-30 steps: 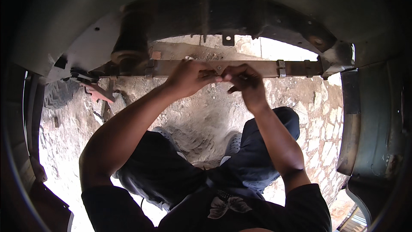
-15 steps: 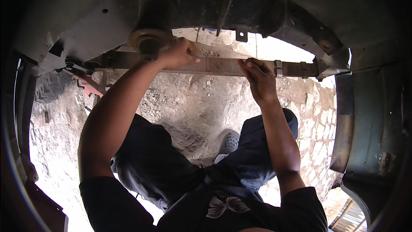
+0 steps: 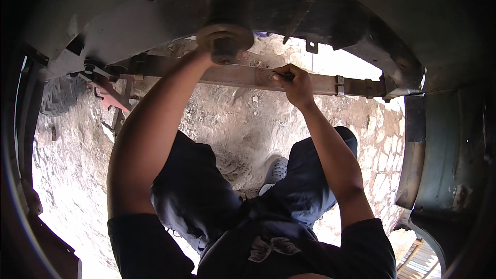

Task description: The person sits under a vehicle and repeatedly handles small metal fasteners, inserting and adjusting them on a metal beam of the undercarriage. The person uses both hands to manipulate the fasteners and occasionally repositions them along the beam.

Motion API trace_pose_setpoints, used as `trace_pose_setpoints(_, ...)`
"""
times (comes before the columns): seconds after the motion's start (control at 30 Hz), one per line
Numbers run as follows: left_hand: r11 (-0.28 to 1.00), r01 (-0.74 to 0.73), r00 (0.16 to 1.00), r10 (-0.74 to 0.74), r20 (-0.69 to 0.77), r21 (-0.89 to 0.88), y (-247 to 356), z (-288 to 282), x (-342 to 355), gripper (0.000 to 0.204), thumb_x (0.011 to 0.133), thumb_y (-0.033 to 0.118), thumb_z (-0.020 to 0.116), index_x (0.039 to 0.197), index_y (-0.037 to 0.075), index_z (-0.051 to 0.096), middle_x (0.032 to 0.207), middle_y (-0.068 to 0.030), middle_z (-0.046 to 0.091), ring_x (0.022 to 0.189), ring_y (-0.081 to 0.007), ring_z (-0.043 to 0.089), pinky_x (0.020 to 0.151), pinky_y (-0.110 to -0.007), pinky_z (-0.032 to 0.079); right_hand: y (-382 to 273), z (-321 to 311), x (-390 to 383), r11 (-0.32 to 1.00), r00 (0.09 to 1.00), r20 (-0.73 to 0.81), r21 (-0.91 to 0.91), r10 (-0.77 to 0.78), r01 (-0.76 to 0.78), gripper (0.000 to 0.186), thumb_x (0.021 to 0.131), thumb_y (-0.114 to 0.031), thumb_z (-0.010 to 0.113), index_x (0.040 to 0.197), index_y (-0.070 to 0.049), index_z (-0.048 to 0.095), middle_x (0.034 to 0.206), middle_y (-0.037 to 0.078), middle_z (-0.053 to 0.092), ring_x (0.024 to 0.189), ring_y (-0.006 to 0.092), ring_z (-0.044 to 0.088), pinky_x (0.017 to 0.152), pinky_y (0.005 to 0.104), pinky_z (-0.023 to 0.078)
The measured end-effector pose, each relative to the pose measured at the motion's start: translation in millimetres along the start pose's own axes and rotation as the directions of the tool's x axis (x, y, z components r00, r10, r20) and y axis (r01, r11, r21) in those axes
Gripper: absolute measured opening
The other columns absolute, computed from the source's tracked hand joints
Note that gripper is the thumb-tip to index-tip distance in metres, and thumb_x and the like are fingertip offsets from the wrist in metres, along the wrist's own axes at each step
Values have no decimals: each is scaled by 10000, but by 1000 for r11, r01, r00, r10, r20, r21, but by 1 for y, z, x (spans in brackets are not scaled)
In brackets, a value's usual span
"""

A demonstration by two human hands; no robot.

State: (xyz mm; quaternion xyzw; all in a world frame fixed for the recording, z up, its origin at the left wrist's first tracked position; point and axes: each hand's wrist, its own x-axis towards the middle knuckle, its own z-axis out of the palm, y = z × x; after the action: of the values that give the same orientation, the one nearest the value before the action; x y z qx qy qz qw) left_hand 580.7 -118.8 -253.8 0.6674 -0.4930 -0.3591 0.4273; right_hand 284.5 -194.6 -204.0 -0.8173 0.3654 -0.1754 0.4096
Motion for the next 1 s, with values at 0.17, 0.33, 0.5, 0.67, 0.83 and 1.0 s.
trace_pose_setpoints(0.17,869,-44,992,-20,124,492,84,29,-25,365,820,449,773,1049,165,781,1081,-123,744,1063,-286,688,952,-383,516,9,4,2,919,962,28,-291,-271,268,114,863,-40,734,975,-23,721,916,145,716,834,266,708,748,361,555)
trace_pose_setpoints(0.33,879,-35,998,7,61,475,101,19,-24,362,851,427,746,1080,147,761,1084,-104,741,1036,-251,681,936,-363,510,7,31,12,847,897,87,-300,-433,438,91,810,51,652,868,-18,657,870,170,651,800,374,661,698,454,532)
trace_pose_setpoints(0.5,921,-8,999,26,-41,388,108,14,-20,360,883,405,718,1111,128,742,1087,-85,737,1009,-217,674,919,-343,504,12,37,3,847,911,64,-348,-407,403,111,808,60,620,874,-20,660,885,182,650,809,384,663,713,455,540)
trace_pose_setpoints(0.67,993,-12,995,0,103,117,74,21,-12,453,742,321,806,1165,167,752,1118,-106,746,1041,-224,699,948,-342,523,9,42,12,813,879,12,-374,-477,446,121,798,57,628,872,-24,678,868,188,666,824,373,676,725,441,552)
trace_pose_setpoints(0.83,914,0,978,-86,192,405,58,29,5,447,821,445,768,1185,187,739,1153,-115,734,1081,-244,690,971,-358,516,12,45,28,832,912,-7,-411,-411,372,115,806,38,638,871,-38,695,864,160,684,808,356,686,738,439,559)
trace_pose_setpoints(1.0,938,78,988,-119,103,339,68,21,-4,411,898,459,700,1194,176,727,1186,-135,720,1126,-272,678,999,-381,506,2,49,9,830,915,28,-411,-402,377,92,809,14,643,849,-47,698,834,170,676,797,360,684,734,442,560)
